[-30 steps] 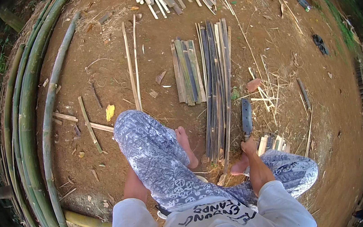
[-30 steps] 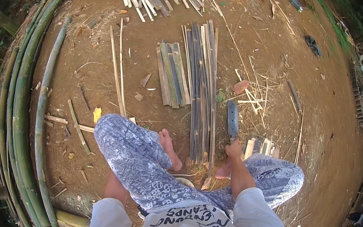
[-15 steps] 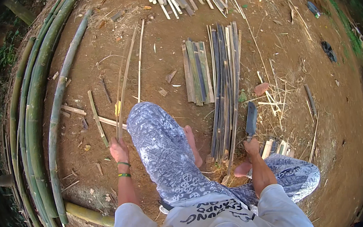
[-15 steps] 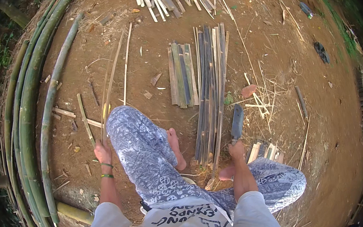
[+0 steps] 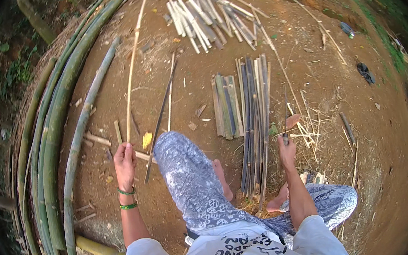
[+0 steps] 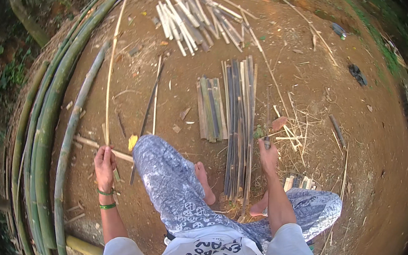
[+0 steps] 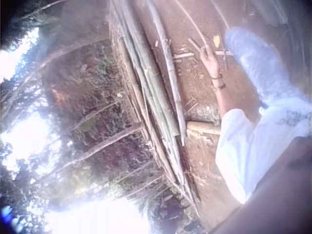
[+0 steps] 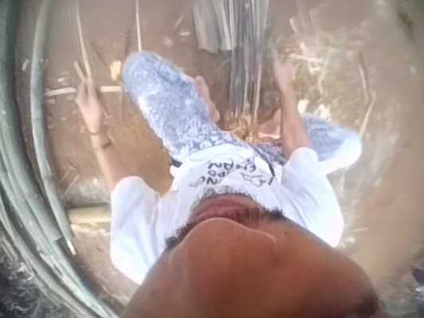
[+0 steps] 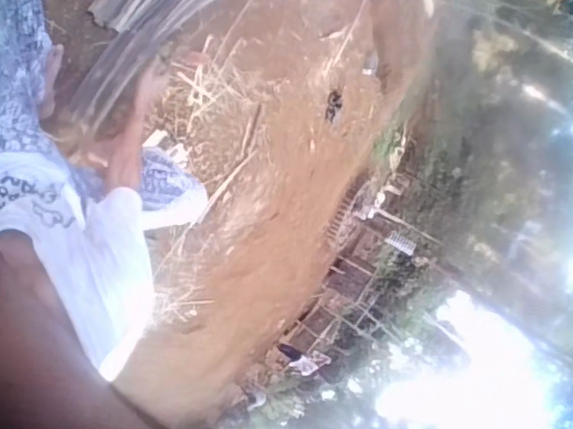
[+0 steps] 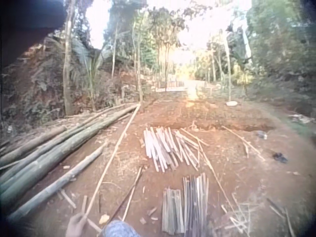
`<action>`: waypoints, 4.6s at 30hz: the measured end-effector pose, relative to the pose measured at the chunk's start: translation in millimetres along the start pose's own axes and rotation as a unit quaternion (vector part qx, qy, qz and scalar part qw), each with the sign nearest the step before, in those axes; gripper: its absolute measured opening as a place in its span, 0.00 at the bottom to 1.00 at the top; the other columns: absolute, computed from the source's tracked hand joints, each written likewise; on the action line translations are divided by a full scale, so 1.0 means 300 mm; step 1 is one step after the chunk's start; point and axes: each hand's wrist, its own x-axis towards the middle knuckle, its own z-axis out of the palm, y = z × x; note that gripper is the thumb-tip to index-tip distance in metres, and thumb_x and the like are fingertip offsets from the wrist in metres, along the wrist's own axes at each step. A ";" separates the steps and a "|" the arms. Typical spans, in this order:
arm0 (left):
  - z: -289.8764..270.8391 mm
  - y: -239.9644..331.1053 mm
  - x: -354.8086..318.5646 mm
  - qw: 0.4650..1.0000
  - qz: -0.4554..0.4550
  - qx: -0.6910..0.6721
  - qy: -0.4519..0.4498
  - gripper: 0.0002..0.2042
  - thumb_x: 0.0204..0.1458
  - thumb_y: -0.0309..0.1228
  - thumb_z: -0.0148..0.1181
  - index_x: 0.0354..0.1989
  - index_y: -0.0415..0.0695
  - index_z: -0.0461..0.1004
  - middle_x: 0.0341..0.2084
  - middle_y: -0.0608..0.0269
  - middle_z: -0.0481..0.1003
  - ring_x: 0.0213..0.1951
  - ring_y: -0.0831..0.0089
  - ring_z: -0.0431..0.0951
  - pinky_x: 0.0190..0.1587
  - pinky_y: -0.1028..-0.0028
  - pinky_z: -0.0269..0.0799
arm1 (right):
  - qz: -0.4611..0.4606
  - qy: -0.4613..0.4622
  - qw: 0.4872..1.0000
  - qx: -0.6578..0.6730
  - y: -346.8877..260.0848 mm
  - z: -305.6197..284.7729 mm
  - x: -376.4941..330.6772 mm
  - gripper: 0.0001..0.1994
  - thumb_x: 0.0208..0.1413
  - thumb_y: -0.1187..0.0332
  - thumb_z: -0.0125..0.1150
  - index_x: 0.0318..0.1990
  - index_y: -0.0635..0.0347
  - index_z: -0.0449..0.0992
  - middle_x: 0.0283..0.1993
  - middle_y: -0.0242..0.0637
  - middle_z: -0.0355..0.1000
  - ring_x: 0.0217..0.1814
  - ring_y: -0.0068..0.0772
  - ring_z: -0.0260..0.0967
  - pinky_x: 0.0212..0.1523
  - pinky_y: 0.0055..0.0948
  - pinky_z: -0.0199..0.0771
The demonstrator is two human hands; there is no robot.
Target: The person sits on the ground and uses a machete to split long bamboo poles into thin strips. They hold the bamboo with one hand and strike it with the machete to split it lengthwise, then place the finished strips into a pile.
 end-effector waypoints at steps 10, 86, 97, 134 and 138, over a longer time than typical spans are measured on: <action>0.593 0.270 -0.103 0.978 0.054 -0.024 -0.199 0.13 0.65 0.29 0.54 0.53 0.37 0.76 0.22 0.76 0.66 0.24 0.86 0.63 0.26 0.82 0.59 | -0.163 -0.032 0.985 0.053 -0.557 -0.319 0.090 0.24 0.52 0.58 0.68 0.50 0.68 0.77 0.33 0.41 0.77 0.33 0.32 0.74 0.40 0.35 0.74; 0.894 0.426 -0.466 0.900 -0.038 -0.044 -0.432 0.11 0.69 0.34 0.49 0.44 0.37 0.73 0.15 0.81 0.58 0.16 0.90 0.52 0.18 0.83 0.46 | -0.367 0.115 0.888 -0.251 -0.600 -0.607 -0.014 0.08 0.34 0.71 0.63 0.25 0.59 0.73 0.23 0.43 0.76 0.22 0.41 0.75 0.25 0.40 0.76; 0.733 0.309 -0.516 0.874 -0.089 -0.013 -0.478 0.11 0.68 0.32 0.49 0.40 0.38 0.74 0.16 0.79 0.61 0.16 0.90 0.57 0.19 0.84 0.52 | -0.157 0.141 0.952 -0.223 -0.551 -0.777 0.112 0.10 0.44 0.68 0.62 0.36 0.56 0.83 0.27 0.41 0.81 0.26 0.34 0.79 0.29 0.38 0.81; 0.794 0.358 -0.426 0.819 -0.248 -0.156 -0.493 0.14 0.70 0.39 0.44 0.42 0.41 0.71 0.19 0.75 0.59 0.18 0.86 0.54 0.18 0.82 0.48 | -0.280 0.041 0.921 -0.269 -0.556 -0.611 -0.036 0.12 0.36 0.68 0.66 0.34 0.51 0.82 0.29 0.35 0.81 0.29 0.39 0.80 0.32 0.39 0.80; 0.918 0.383 -0.414 0.851 -0.214 -0.133 -0.461 0.13 0.71 0.37 0.42 0.44 0.40 0.69 0.19 0.76 0.57 0.17 0.87 0.53 0.18 0.83 0.48 | -0.453 -0.034 0.854 -0.252 -0.579 -0.497 -0.156 0.09 0.35 0.70 0.65 0.29 0.60 0.78 0.26 0.43 0.78 0.28 0.42 0.79 0.31 0.42 0.79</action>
